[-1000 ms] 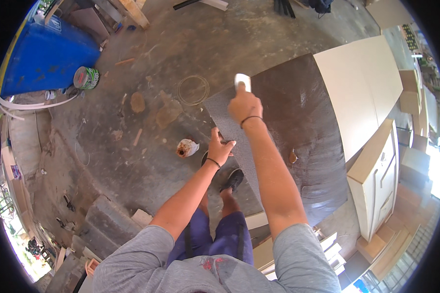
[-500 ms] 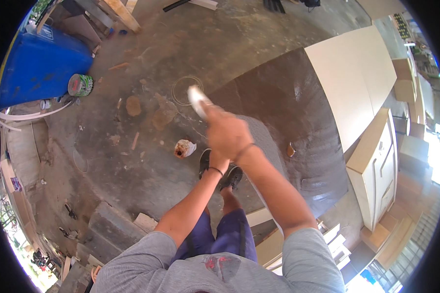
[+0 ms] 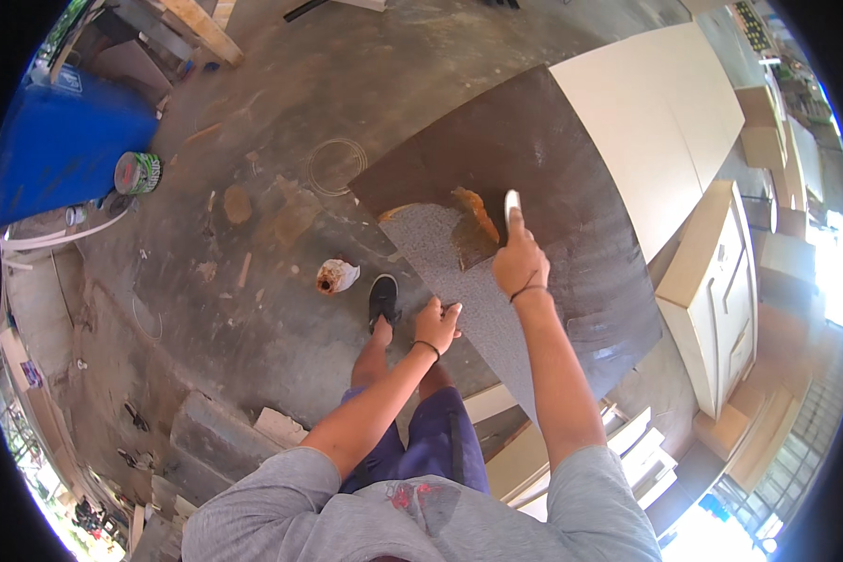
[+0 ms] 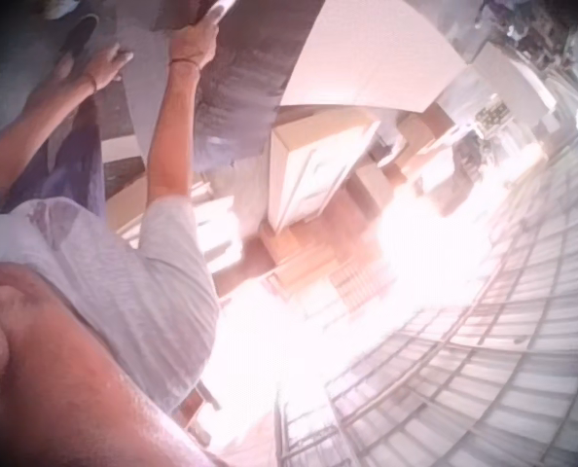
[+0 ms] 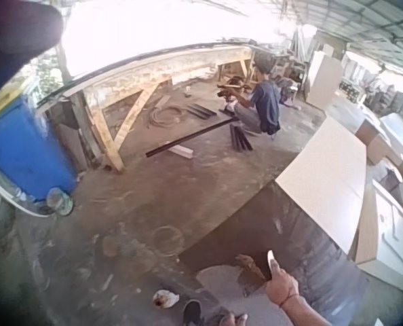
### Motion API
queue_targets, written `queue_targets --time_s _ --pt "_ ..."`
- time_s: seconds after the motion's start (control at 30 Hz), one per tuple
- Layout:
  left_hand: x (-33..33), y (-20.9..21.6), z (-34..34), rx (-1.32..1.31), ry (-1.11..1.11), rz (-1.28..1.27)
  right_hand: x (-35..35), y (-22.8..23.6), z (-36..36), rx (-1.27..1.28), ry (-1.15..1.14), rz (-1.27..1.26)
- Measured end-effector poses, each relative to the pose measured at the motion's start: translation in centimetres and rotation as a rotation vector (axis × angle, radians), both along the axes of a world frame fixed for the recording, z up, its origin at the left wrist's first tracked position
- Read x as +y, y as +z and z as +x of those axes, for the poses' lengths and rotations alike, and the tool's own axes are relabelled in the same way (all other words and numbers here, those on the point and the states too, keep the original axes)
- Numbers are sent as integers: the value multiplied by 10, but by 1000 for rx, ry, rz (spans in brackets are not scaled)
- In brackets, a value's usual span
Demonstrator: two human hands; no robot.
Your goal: The person applies adhesive to wood furniture components using a spreading tool and a bottle of glue, and then assembles the pieces by hand.
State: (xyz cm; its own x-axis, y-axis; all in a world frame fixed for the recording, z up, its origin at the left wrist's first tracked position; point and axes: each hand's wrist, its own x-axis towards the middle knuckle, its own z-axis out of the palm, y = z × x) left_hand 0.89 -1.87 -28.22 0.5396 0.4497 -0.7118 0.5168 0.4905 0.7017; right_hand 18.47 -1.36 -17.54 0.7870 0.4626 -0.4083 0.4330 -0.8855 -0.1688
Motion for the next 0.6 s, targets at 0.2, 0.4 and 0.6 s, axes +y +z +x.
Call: queue_targets --time_s 0.2,0.4,0.6 --pt "-3 -9 1 20 -96 141 69 -26 -31 25 237 98" --pt "-12 -52 -3 -220 -257 1012 109 12 -99 315 736 -20" --pt "-40 -56 -19 -33 -90 66 10 48 -39 248 353 182"
